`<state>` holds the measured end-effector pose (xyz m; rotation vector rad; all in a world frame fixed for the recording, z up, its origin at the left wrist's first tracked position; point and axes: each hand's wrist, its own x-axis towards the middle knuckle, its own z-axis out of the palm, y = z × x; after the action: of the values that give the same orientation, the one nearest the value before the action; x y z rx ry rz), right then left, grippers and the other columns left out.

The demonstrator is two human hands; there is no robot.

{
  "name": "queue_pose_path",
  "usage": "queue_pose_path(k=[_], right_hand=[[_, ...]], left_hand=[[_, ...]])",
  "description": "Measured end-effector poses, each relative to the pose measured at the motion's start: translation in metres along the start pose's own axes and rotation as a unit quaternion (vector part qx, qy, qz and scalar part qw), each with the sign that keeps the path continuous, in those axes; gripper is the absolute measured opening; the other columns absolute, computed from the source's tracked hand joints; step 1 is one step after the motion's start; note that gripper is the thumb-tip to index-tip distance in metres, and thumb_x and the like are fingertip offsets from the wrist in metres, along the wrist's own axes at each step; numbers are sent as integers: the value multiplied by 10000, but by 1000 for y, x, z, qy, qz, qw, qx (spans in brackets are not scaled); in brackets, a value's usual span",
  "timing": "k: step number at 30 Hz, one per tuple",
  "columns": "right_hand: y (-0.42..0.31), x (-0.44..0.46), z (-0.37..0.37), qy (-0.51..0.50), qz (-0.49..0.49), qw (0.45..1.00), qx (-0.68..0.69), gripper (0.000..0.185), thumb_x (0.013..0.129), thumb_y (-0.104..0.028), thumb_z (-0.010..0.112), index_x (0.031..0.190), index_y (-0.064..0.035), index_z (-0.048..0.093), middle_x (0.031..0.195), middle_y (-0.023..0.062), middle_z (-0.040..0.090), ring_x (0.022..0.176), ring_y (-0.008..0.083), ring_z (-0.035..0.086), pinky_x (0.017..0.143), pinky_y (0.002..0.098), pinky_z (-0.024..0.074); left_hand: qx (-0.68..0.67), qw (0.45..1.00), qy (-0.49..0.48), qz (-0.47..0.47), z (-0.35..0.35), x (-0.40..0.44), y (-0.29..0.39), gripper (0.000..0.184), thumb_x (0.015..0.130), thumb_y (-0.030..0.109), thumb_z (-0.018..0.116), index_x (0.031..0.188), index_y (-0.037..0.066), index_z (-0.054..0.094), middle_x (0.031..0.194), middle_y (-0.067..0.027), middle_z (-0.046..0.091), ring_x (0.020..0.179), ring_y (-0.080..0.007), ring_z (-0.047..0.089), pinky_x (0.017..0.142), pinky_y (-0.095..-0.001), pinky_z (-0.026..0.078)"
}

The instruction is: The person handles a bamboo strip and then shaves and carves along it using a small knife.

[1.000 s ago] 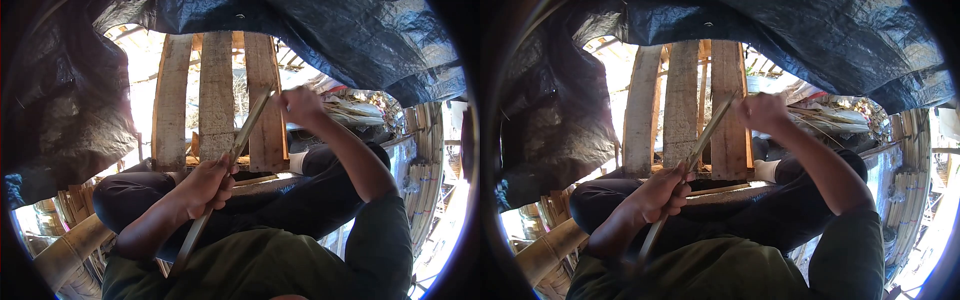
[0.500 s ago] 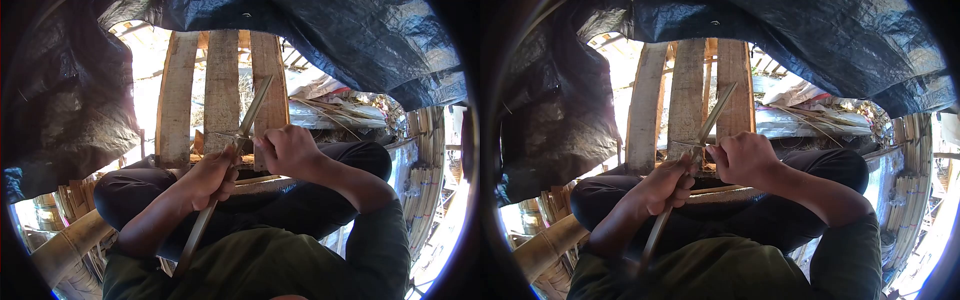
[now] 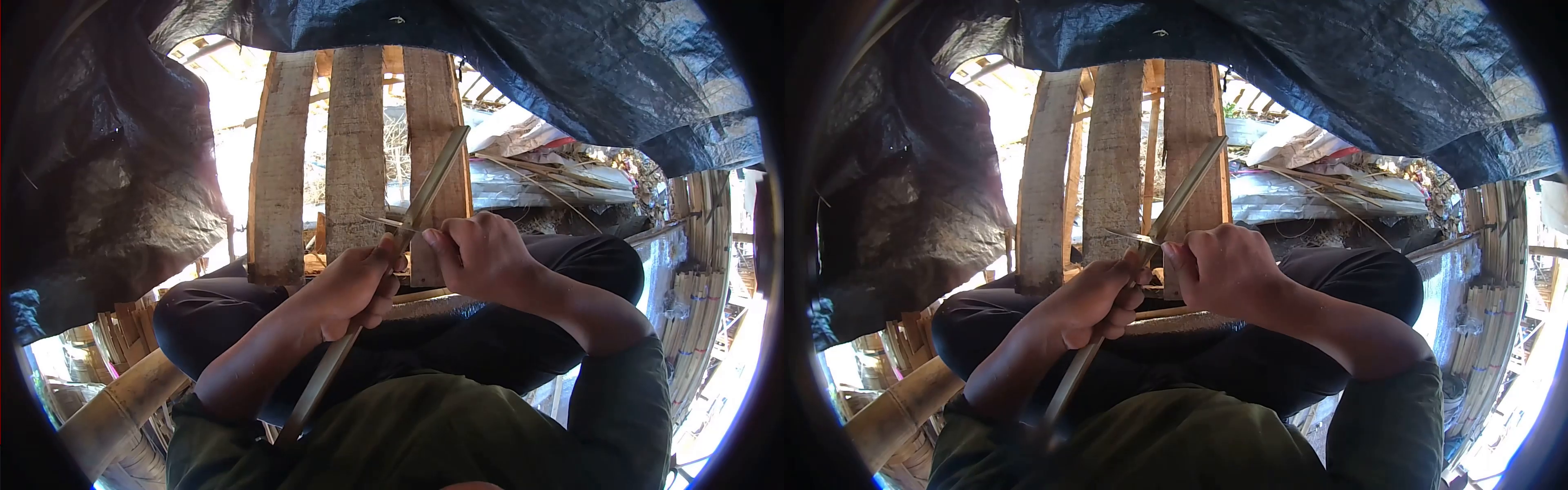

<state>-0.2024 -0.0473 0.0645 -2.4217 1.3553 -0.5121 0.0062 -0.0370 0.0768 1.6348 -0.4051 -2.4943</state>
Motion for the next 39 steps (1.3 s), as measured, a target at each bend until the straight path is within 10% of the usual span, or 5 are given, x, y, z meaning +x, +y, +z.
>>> queue_pose_path(k=[11, 17, 21, 24, 39], right_hand=[[23, 12, 5, -126, 8, 991, -40, 255, 908, -303, 605, 809, -68, 592, 576, 113, 565, 536, 300, 602, 548, 454, 494], [68, 43, -5, -149, 133, 971, -134, 501, 1012, -427, 390, 812, -66, 674, 627, 120, 635, 636, 289, 678, 707, 476, 549], [28, 40, -7, -265, 181, 946, -50, 549, 1022, -452, 350, 769, -67, 650, 590, 105, 600, 600, 269, 662, 705, 482, 545], [23, 22, 10, -110, 7, 994, -16, 513, 1004, -406, 446, 675, -48, 610, 560, 138, 598, 513, 290, 635, 574, 463, 542], [54, 58, -7, -228, 192, 952, -73, 548, 1018, -435, 372, 664, -73, 585, 568, 97, 581, 548, 247, 637, 606, 469, 531]], left_hand=[[-19, 999, -20, 25, -7, 10, -4, 398, 1038, 528, 344, 925, 165, 461, 623, 78, 295, 489, -51, 226, 438, -241, 190], [-21, 999, -16, 31, -1, 6, -3, 400, 1038, 533, 336, 914, 170, 448, 622, 78, 281, 491, -42, 220, 431, -233, 180], [-36, 998, -37, 22, -4, 1, -3, 395, 1046, 522, 318, 923, 170, 448, 624, 81, 271, 489, -39, 209, 423, -222, 168], [-43, 997, -54, 23, -5, 0, -6, 392, 1050, 515, 312, 931, 170, 455, 625, 85, 264, 486, -38, 195, 420, -223, 164], [-22, 998, -45, 24, -2, -3, -10, 407, 1057, 505, 267, 921, 159, 432, 625, 77, 259, 487, -40, 190, 427, -226, 174]])
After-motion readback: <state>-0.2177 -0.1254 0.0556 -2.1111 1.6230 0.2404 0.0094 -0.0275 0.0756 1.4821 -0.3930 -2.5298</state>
